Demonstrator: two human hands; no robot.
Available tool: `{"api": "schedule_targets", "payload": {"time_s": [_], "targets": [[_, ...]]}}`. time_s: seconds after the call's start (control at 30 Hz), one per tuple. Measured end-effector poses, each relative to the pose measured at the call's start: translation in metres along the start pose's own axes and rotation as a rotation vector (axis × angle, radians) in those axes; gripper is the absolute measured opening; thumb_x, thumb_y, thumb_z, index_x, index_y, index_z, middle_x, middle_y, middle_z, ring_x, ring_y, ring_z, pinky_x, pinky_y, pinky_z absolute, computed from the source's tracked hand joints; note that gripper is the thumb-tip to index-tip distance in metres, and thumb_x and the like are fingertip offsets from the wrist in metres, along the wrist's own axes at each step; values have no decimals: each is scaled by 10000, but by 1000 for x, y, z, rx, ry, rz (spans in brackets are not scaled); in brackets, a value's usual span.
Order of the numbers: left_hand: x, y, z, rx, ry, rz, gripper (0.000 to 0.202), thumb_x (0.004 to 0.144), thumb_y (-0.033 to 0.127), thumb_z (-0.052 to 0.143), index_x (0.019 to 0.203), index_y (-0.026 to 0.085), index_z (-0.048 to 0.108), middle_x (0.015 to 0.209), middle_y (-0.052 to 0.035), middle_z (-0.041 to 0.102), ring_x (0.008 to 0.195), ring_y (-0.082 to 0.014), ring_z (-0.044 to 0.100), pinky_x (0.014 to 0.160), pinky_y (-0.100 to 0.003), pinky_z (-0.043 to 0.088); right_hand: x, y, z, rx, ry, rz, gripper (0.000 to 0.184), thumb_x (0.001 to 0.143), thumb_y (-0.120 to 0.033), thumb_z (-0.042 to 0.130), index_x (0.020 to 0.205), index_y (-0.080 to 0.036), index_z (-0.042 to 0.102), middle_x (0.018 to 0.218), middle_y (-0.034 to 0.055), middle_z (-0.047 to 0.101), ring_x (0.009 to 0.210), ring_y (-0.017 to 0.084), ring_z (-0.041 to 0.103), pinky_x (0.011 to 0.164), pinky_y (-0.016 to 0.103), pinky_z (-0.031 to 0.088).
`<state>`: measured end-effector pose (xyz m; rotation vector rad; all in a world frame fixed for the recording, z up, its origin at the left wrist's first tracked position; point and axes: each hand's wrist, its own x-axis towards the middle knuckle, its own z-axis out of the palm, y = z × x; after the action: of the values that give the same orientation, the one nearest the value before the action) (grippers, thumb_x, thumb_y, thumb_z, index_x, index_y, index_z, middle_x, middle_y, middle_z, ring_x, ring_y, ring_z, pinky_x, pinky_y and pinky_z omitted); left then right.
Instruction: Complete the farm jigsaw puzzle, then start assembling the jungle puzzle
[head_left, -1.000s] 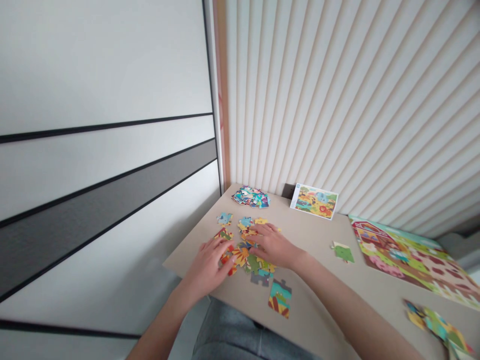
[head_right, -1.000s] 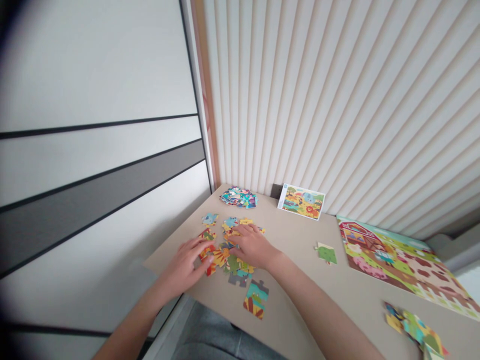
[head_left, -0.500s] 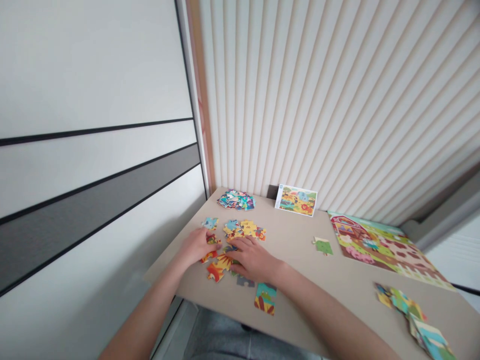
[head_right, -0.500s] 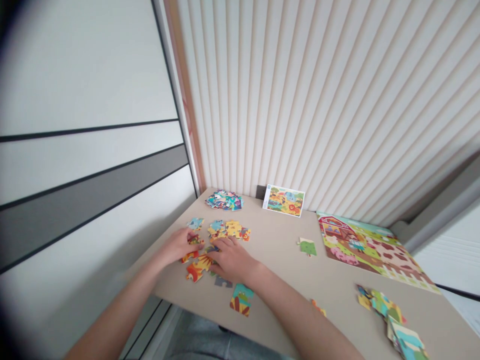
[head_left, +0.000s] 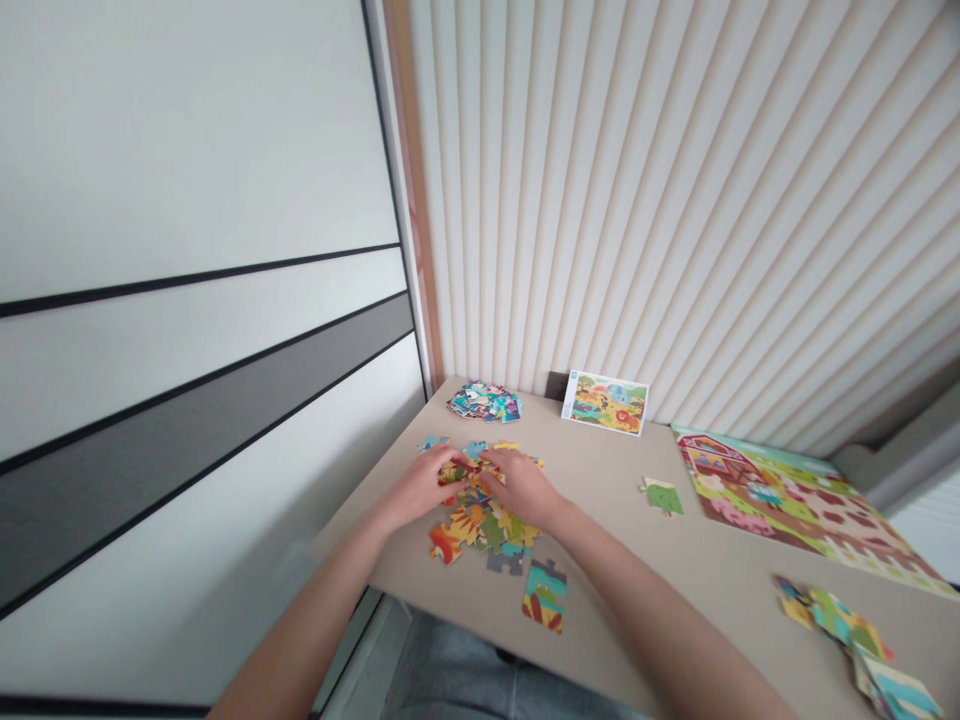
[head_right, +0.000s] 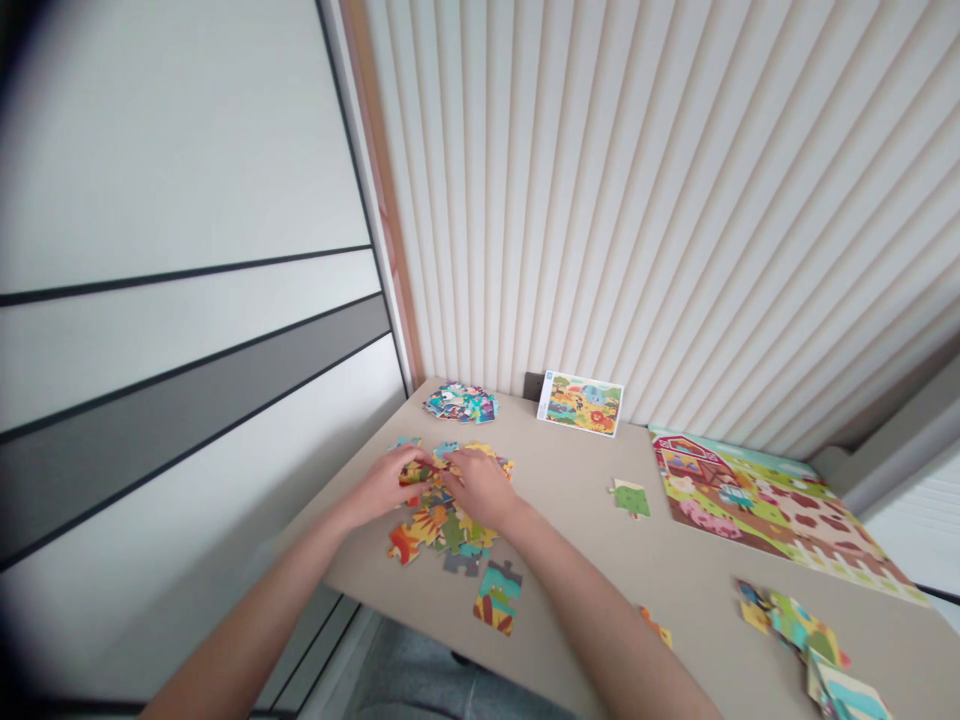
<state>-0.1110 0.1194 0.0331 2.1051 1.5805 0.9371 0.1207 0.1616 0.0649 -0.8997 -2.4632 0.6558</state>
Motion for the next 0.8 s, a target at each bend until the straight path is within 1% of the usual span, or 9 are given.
{"api": "schedule_targets", "payload": {"time_s": [0.1,0.17,0.23,0.3,0.43,0.5,0.57,0.67,0.8], "targets": [[2,-2,4,1,59,52,273,853,245,708,1117,227,640,1152,-65,682,1121,-240,651,1003,-386,519,17,4,10,85,-25,66,225,940,-287,608,1108,-242,751,1027,51,773,970,223,693,875,308,485],[2,-4,6,4,103,76,347,870,244,688,1207,223,606,1213,-79,657,1171,-242,632,1039,-405,506,24,7,19,141,-33,85,172,903,-275,642,1012,-242,772,897,18,775,815,189,689,764,276,483],[0,-6,8,7,133,97,458,882,253,681,1320,225,551,1304,-96,616,1246,-248,598,1086,-422,481,27,10,27,213,1,129,144,877,-265,651,930,-224,779,814,7,761,720,166,659,701,265,463],[-3,-9,10,9,148,110,593,878,269,696,1427,236,476,1399,-110,562,1325,-258,550,1125,-436,456,26,14,30,296,71,196,151,857,-286,652,868,-198,774,768,14,746,690,162,636,679,270,451],[-10,-15,13,16,163,106,828,852,292,737,1564,264,316,1494,-133,496,1349,-277,539,1124,-470,462,15,24,17,524,190,333,337,859,-464,622,866,-159,765,814,55,764,679,161,631,649,276,461],[-11,-16,15,26,166,103,864,859,315,740,1588,276,278,1479,-134,521,1320,-281,566,1119,-490,465,5,28,6,643,217,384,452,858,-567,601,889,-147,766,861,85,778,652,150,622,620,272,460],[-13,-15,16,28,165,125,840,890,347,722,1596,290,271,1426,-118,573,1298,-273,583,1119,-490,462,-6,29,-3,739,234,426,514,828,-634,625,902,-146,765,901,111,785,642,145,620,603,269,456],[-14,-9,15,9,152,205,758,950,392,665,1597,304,282,1324,-91,639,1255,-253,603,1114,-469,464,-20,25,-9,854,225,470,501,768,-639,710,901,-159,763,960,123,792,678,148,647,615,265,459],[-18,-2,13,-1,142,250,698,954,445,668,1566,290,371,1288,-97,651,1223,-260,612,1098,-454,478,-25,12,-9,1013,135,519,405,718,-544,802,882,-176,758,939,90,799,686,139,670,620,249,440]]}}
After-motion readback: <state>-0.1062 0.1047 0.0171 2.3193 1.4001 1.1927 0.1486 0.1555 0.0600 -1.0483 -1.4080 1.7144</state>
